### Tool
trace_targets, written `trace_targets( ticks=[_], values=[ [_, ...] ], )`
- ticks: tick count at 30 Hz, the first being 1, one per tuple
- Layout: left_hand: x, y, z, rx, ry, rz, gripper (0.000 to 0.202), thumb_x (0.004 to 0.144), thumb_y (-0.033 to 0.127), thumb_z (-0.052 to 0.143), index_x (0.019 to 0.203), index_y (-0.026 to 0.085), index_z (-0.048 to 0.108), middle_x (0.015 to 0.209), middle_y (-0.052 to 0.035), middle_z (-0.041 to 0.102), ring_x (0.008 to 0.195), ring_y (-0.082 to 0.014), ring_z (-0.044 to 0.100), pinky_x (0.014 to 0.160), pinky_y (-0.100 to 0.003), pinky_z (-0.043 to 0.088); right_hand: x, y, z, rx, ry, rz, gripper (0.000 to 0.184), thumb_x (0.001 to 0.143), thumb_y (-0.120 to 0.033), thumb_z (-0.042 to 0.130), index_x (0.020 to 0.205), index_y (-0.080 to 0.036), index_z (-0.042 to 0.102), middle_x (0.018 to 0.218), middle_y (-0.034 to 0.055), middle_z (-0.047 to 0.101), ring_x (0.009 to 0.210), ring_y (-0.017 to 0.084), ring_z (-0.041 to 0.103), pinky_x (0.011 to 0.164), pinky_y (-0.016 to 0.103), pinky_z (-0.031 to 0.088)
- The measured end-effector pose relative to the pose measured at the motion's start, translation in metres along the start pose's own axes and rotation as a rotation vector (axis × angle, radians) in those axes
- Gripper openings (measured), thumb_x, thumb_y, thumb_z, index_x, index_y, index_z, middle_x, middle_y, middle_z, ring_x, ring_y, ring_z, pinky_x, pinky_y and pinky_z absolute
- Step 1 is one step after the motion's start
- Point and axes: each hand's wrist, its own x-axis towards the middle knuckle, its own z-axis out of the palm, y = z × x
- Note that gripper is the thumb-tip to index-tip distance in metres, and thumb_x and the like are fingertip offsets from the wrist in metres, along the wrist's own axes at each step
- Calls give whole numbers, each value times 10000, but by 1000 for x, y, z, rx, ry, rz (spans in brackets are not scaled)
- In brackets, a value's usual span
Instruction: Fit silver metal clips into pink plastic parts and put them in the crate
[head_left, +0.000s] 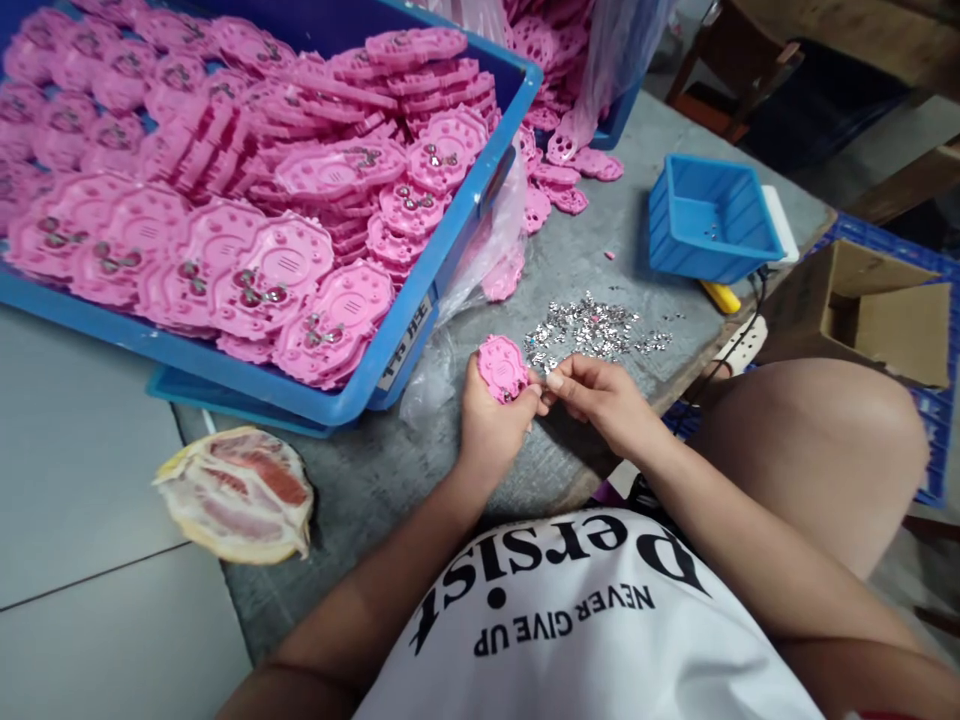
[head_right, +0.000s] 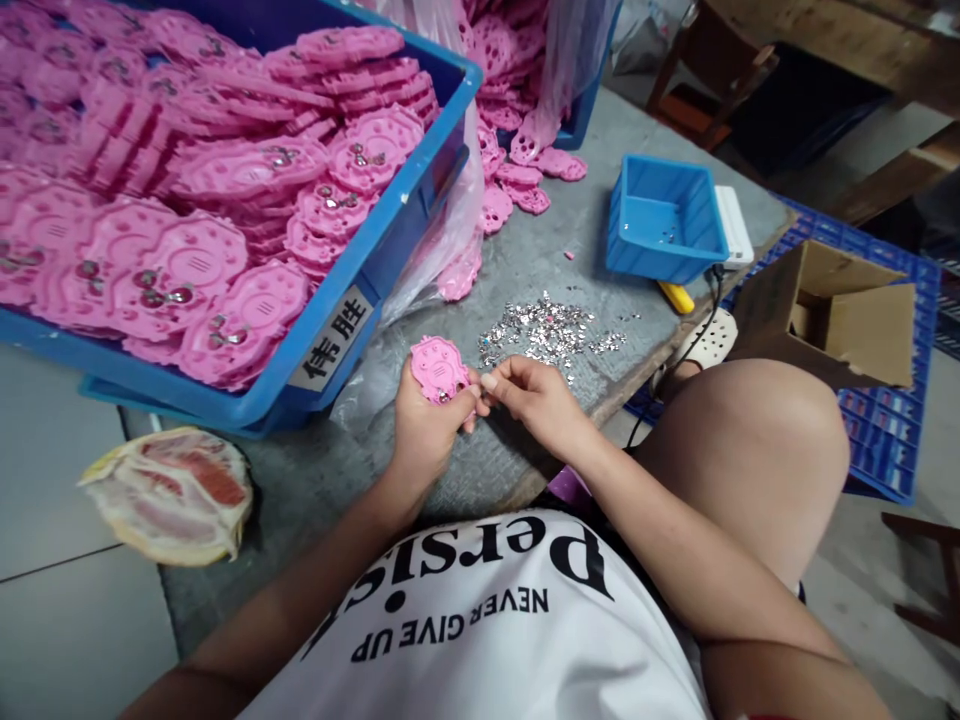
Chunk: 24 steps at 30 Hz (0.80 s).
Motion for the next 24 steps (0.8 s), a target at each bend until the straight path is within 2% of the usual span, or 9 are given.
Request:
trace_targets(
  ticks=[5,9,11,14,16,18,21,24],
  values=[
    [1,-3,2,-70,6,-1,467,680,86,723,1038,237,463,742,70,652,471,-92,581,375,-185,391,2,1,2,-30,62,11,500,659,-625,875,693,-201,613,631,-1,679,588,126,537,590,278,403],
    [0,-2,2,-161,-27,-5,434,715,142,778,1041,221,505,792,43,674,514,-100,609,398,-192,403,0,1,2,6,113,-18,452,688,-591,871,661,-198,649,620,-3,664,573,119,505,604,290,413],
    [0,0,1,-281,-67,-38,370,813,282,778,1096,211,549,863,2,698,615,-128,656,476,-222,476,0,-2,1,91,143,-27,425,677,-566,887,659,-201,668,631,-7,659,549,108,466,602,295,419],
    [1,5,0,-463,-132,-133,332,1011,468,552,1202,203,610,1011,-72,733,891,-197,723,738,-321,595,-1,-5,0,152,199,-42,404,645,-540,917,641,-209,686,665,-11,634,570,110,461,633,308,441],
    [1,8,-1,-539,-173,-179,408,1075,486,391,1220,198,641,1078,-94,740,1063,-228,717,913,-386,591,0,-4,-2,156,205,-72,409,644,-542,920,607,-212,681,735,4,636,679,143,552,745,337,486],
    [2,9,-1,-583,-205,-203,469,1092,482,315,1218,188,658,1107,-100,744,1142,-234,703,1008,-416,565,0,-2,-3,139,207,-101,418,646,-558,917,596,-212,687,851,28,646,846,191,629,912,390,496],
    [1,10,0,-614,-215,-226,477,1094,468,307,1210,174,664,1117,-99,747,1194,-233,691,1069,-419,537,1,3,-3,85,201,-124,409,661,-576,905,646,-211,723,990,52,623,1037,250,654,1080,468,442],
    [0,11,1,-619,-197,-228,440,1084,436,341,1225,169,662,1103,-99,744,1241,-249,674,1099,-432,518,0,7,-2,16,189,-159,381,713,-549,878,668,-209,715,1056,73,610,1148,282,631,1129,504,415]
  ],
)
